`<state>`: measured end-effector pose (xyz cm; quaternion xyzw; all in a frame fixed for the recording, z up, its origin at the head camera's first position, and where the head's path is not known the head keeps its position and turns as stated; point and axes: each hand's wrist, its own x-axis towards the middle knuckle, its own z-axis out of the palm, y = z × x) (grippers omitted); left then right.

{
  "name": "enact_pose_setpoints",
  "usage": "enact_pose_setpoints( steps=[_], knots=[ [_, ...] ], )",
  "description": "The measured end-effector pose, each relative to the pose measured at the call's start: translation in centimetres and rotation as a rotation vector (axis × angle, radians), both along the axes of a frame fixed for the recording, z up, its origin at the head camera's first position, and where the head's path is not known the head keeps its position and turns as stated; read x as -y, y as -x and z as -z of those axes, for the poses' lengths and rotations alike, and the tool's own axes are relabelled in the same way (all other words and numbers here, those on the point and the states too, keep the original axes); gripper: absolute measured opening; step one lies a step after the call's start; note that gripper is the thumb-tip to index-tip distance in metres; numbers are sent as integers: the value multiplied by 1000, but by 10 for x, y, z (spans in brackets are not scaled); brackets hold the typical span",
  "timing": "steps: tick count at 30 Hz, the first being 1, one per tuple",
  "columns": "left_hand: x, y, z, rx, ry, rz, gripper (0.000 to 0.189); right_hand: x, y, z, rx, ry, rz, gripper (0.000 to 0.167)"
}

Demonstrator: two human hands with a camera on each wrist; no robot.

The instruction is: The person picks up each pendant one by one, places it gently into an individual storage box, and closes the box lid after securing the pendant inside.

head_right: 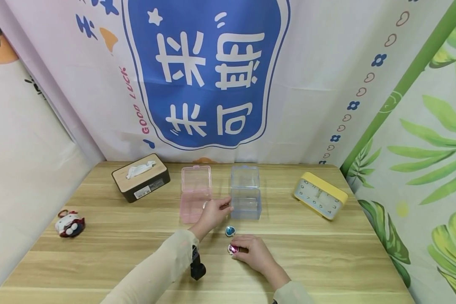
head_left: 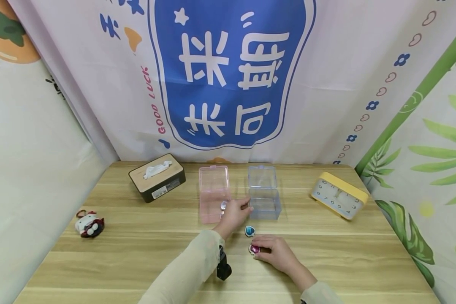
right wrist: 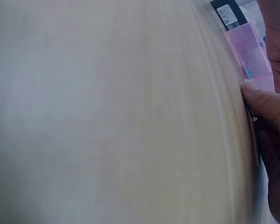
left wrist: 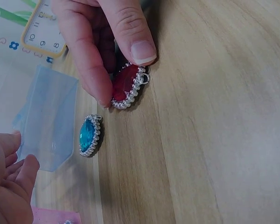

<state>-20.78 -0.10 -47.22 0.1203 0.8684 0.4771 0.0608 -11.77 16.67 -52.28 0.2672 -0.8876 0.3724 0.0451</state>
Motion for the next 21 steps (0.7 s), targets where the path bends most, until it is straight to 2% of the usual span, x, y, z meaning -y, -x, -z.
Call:
enact_pose_setpoints(
  steps=[4,11,21],
  knots=[
    [0,0,0,-7,12,-6,42,0,0,1,-15,-1,-2,33],
    [-1,2,2,-39,54,11,41,-1,0,3,-94,14,6,32],
    [-1,3,2,14,47,-20,42,-3,-3,-9,64,26,105,32]
  ],
)
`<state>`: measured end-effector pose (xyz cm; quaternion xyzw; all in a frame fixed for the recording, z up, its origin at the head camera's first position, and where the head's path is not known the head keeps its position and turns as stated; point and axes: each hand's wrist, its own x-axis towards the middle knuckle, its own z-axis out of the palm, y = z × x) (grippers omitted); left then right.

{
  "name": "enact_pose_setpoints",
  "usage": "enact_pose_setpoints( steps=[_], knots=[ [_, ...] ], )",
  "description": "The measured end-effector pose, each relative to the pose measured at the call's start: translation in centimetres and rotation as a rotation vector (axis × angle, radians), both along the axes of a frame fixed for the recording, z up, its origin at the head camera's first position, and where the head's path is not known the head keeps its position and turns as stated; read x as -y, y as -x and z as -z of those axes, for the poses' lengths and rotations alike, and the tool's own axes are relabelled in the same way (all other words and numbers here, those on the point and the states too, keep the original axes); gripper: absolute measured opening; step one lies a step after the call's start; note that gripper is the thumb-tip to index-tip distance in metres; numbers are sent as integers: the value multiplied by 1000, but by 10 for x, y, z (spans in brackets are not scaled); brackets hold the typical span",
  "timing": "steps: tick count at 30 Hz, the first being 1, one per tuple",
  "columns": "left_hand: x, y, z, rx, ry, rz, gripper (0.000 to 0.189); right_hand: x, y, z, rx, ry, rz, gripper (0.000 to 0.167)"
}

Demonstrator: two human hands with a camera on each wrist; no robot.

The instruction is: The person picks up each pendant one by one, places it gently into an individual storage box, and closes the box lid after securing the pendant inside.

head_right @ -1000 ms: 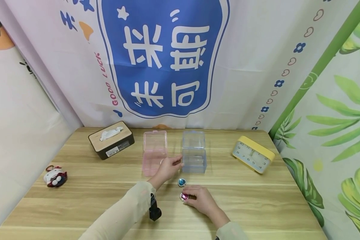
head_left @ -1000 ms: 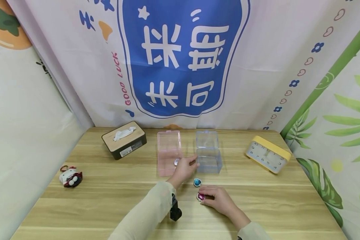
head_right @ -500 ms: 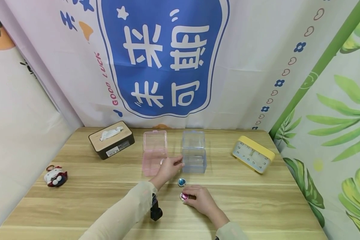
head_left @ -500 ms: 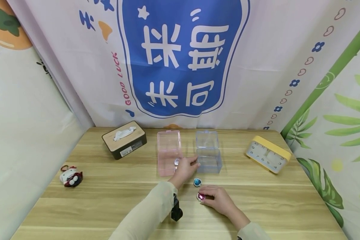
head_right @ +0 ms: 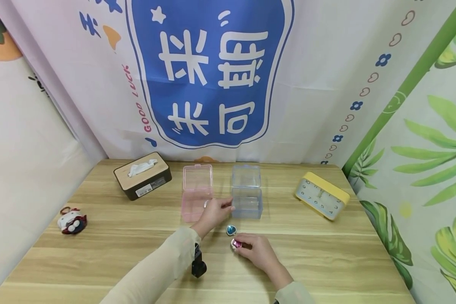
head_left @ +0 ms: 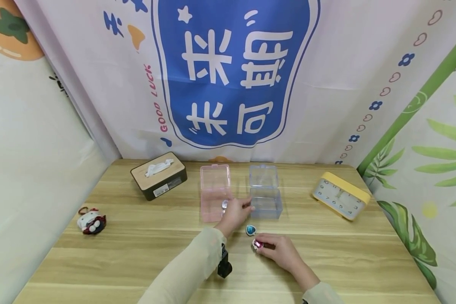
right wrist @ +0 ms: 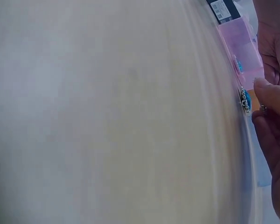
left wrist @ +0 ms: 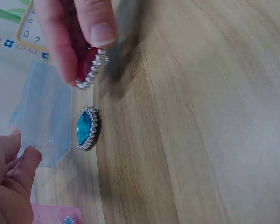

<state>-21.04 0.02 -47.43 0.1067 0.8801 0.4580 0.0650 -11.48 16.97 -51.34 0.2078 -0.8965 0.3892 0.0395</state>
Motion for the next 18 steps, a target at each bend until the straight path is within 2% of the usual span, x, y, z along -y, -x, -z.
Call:
enact_pose_setpoints(
  steps=[2,7,14,18],
  knots=[
    [0,0,0,14,-5,-6,43,-1,0,-2,4,12,10,32],
    [0,-1,-2,57,-23,-19,44,-3,4,-6,-52,55,33,32],
    [1,-1,-2,39,-19,-8,43,-6,10,-12,-102,160,63,29],
    [0,-1,-2,49,-20,-8,44,-9,17,-17,-120,186,119,29]
  ],
)
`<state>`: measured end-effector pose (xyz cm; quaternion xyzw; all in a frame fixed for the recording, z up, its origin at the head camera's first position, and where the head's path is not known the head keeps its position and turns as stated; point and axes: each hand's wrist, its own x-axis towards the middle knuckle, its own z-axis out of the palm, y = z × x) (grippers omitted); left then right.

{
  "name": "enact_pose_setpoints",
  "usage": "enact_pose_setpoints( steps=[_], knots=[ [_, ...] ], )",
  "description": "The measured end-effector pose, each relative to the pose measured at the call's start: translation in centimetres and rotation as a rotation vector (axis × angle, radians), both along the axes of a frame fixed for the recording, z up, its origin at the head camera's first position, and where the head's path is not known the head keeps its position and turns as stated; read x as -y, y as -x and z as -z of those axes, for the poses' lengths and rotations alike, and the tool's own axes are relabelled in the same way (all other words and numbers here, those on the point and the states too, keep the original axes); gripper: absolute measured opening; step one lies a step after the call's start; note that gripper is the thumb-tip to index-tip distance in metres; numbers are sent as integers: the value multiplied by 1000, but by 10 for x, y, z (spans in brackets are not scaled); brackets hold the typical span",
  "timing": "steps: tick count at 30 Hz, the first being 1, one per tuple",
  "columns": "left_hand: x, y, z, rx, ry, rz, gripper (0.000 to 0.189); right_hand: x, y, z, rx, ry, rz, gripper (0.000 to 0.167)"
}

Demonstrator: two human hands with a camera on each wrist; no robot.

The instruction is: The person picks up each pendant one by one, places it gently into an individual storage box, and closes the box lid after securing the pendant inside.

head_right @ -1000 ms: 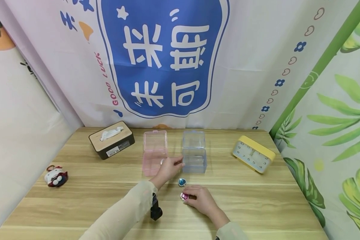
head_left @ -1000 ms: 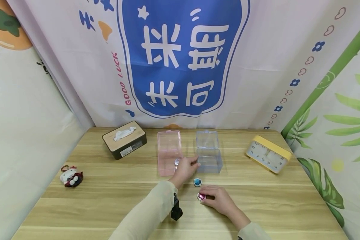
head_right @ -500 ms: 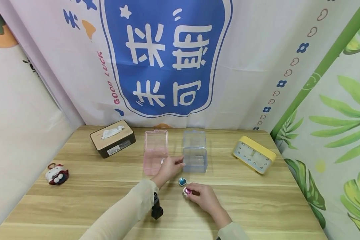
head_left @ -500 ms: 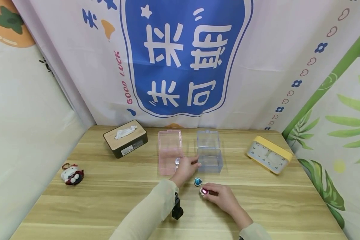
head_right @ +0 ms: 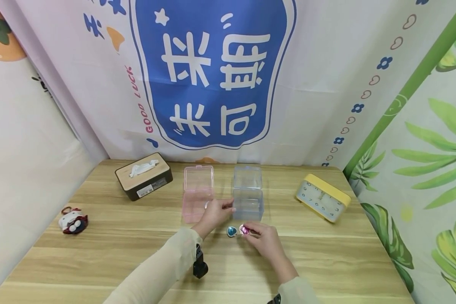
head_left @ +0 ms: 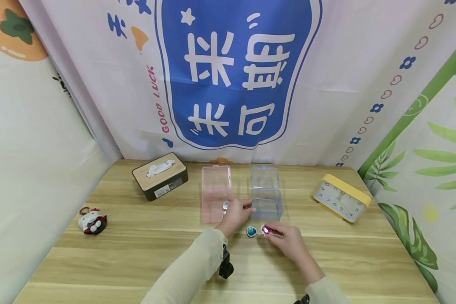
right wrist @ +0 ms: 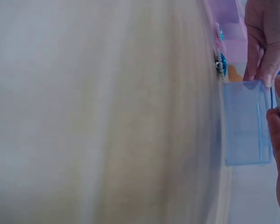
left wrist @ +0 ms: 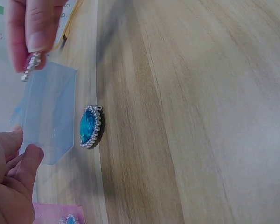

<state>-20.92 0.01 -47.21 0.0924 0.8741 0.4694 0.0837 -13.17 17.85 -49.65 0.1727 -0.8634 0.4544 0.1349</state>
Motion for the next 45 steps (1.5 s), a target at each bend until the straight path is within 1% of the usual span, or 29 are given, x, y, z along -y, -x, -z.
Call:
enact_pose_setpoints(
  steps=[4,8,16,21,26,30,36,40,45],
  knots=[
    [0,0,-1,21,3,-9,44,-2,8,-6,-11,12,47,29],
    [0,0,-1,34,-2,-15,44,-3,16,-12,-13,34,60,30],
    [0,0,-3,27,-9,-6,45,0,29,-19,-30,65,97,28],
    [0,0,-3,12,2,1,44,1,37,-22,4,74,134,28],
    [-1,0,-3,-10,6,2,43,2,46,-21,7,75,170,27],
    [-2,1,-2,-12,11,6,43,2,53,-18,-31,92,196,27],
    [-1,0,-1,-2,17,9,44,4,59,-14,-85,52,253,26],
    [-1,-1,-2,-4,8,15,44,4,60,-12,-59,28,285,27],
    [-1,-1,-3,1,16,15,44,4,61,-12,-1,18,308,35]
  ],
)
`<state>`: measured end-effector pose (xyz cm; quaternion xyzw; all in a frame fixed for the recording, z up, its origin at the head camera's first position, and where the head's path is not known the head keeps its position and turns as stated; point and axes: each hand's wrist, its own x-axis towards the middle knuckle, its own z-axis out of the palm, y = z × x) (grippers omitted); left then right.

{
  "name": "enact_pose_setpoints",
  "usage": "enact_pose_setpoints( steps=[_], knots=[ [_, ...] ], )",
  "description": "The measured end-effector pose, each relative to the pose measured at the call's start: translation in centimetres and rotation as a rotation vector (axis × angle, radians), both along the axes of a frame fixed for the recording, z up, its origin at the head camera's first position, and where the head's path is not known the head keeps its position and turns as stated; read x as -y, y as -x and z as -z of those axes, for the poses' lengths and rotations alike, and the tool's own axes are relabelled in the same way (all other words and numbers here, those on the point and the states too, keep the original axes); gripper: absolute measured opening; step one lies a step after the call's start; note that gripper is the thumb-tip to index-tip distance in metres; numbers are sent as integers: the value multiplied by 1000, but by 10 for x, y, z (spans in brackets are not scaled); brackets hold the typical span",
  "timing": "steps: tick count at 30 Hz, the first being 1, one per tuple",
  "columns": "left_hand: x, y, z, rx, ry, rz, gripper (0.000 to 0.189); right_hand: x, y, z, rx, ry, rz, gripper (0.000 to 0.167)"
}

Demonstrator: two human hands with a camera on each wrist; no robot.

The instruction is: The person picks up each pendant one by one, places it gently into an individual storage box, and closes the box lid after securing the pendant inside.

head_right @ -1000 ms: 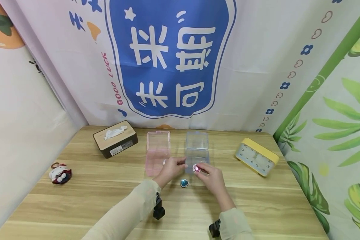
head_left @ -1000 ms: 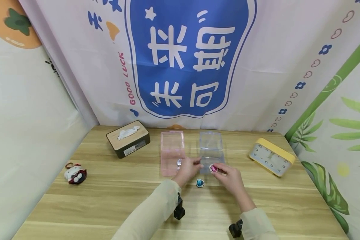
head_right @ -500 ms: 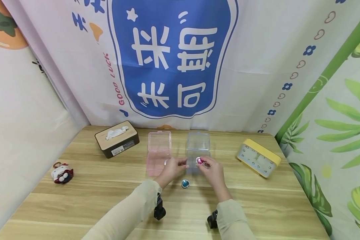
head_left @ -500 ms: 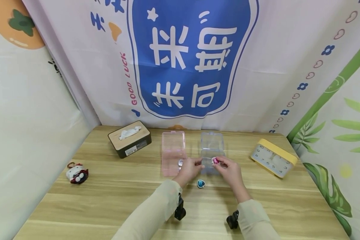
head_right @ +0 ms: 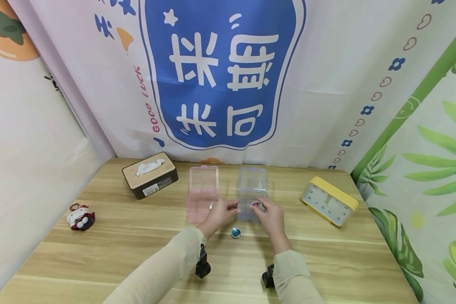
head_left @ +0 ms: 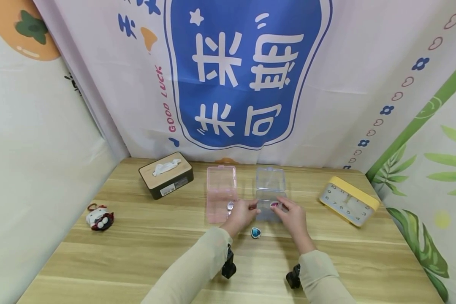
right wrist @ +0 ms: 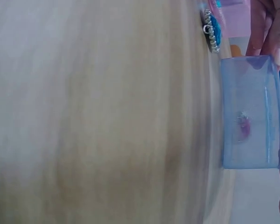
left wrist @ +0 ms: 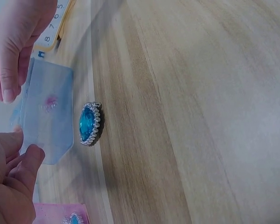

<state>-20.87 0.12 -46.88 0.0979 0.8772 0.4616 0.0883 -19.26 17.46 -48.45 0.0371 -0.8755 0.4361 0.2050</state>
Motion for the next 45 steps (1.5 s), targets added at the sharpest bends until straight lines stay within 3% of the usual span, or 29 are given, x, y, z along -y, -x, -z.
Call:
enact_pose_setpoints(
  steps=[9,20,26,37,41,45],
  knots=[
    [0,0,-2,-9,21,4,44,1,-3,-4,-45,14,-14,36],
    [-1,-1,-1,-40,23,17,43,2,-18,0,-122,62,-65,30],
    [-1,-1,-1,-34,39,19,43,5,-28,5,-142,69,-179,27],
    [0,-1,-3,-25,34,18,44,2,-35,14,97,52,-390,32],
    [0,-1,-4,-12,23,18,44,1,-33,22,178,4,-407,32],
    [-1,-1,-4,-14,30,16,43,3,-33,27,203,-24,-412,32]
  ],
)
